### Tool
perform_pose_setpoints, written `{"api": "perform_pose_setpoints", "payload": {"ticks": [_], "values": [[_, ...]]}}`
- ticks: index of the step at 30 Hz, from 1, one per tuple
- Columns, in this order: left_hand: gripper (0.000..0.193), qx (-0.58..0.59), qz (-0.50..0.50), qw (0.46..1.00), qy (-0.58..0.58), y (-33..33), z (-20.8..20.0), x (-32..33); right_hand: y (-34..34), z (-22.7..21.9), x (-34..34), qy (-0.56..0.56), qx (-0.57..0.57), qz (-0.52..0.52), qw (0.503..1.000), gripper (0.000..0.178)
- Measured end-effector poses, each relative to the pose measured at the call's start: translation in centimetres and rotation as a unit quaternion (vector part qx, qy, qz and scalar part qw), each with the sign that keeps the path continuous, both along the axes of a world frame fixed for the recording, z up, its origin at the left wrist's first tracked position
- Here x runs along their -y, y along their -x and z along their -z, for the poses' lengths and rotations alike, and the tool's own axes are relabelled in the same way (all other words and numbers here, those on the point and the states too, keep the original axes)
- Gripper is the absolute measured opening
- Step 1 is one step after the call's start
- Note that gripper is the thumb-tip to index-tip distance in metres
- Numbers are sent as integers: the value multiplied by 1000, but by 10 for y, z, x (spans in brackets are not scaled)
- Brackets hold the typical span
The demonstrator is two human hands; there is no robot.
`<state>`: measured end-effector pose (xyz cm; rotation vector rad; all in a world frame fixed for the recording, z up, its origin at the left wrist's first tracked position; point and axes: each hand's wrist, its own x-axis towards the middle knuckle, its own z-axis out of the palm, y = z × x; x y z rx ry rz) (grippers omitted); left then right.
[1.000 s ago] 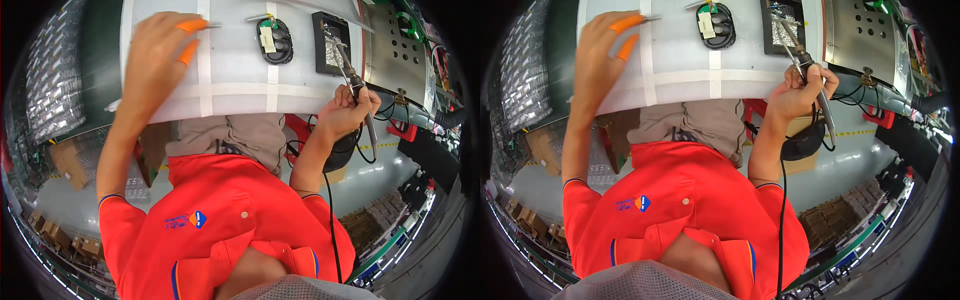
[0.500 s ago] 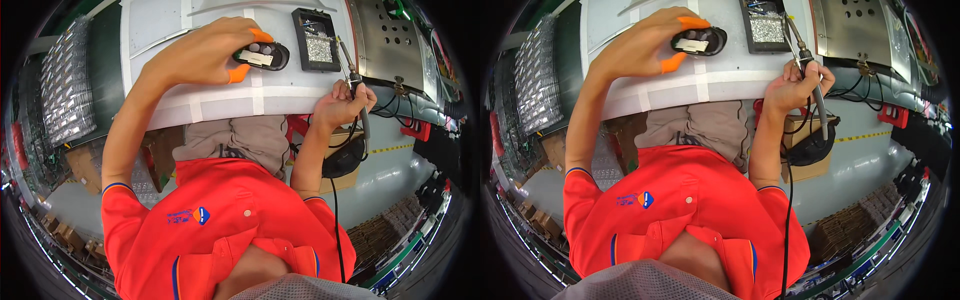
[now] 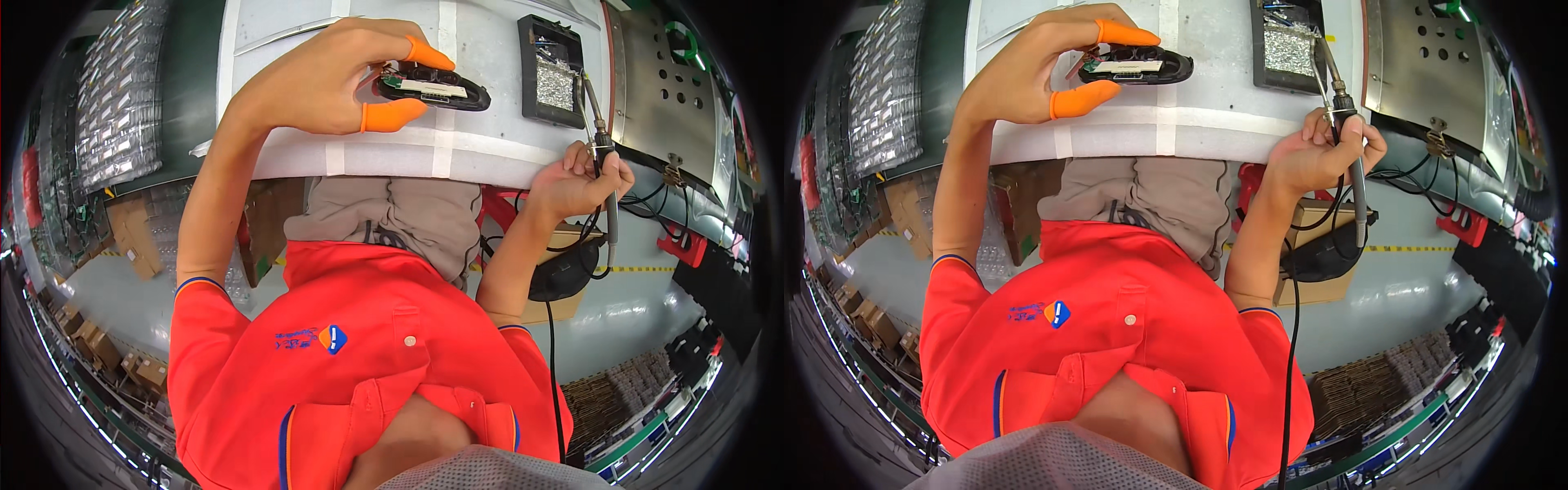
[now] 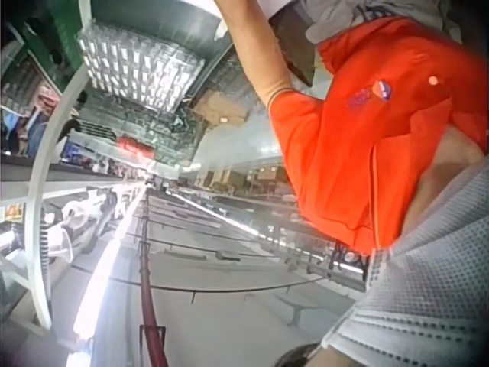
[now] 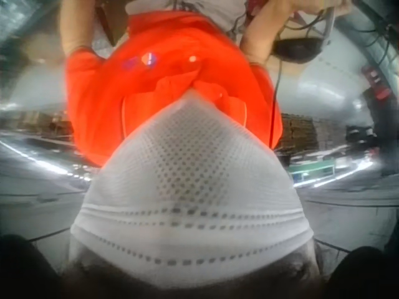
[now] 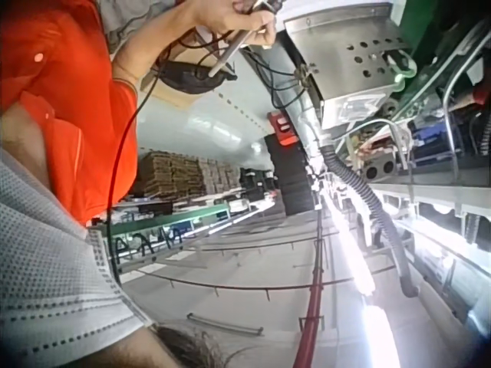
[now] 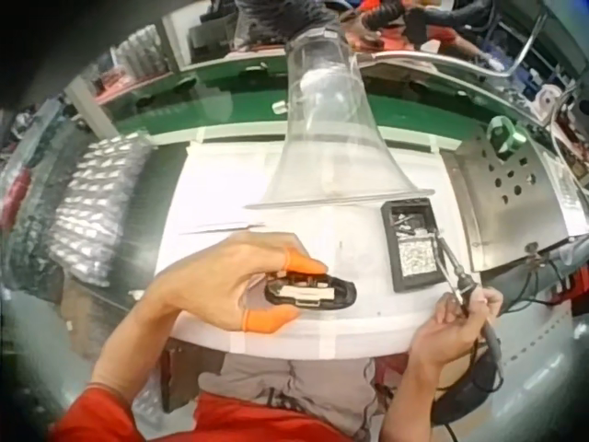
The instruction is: Soldering wires and components onto electronic circuit boards at a workstation.
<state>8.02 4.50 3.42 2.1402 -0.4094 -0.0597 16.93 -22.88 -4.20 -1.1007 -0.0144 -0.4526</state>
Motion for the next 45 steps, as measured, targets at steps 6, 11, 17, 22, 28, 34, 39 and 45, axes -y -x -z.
{"api": "perform_pose_setpoints", "payload": {"ticks": [6,11,17,22,28,34,39,45], "values": [[38,20,-70,993,-95,37,-20,-33,1,1,-8,26,-24,12,999,17],[40,-17,-326,923,-202,39,-36,-95,5,5,4,5,1,0,1000,15],[45,-31,-435,870,-229,-59,-15,-190,5,0,5,-31,-11,8,999,14],[62,-41,-514,795,-319,-152,14,-297,0,5,1,-32,-7,-9,999,14],[80,-19,-591,751,-295,-198,27,-312,2,7,-3,-7,-7,0,1000,16],[65,-15,-481,788,-384,-263,63,-295,0,2,5,13,-9,21,1000,20],[61,195,-317,834,-406,-362,114,-404,-6,-7,-10,28,-43,-19,998,13],[54,222,-219,909,-277,-518,107,-379,-2,-5,0,26,-68,16,997,20]]}}
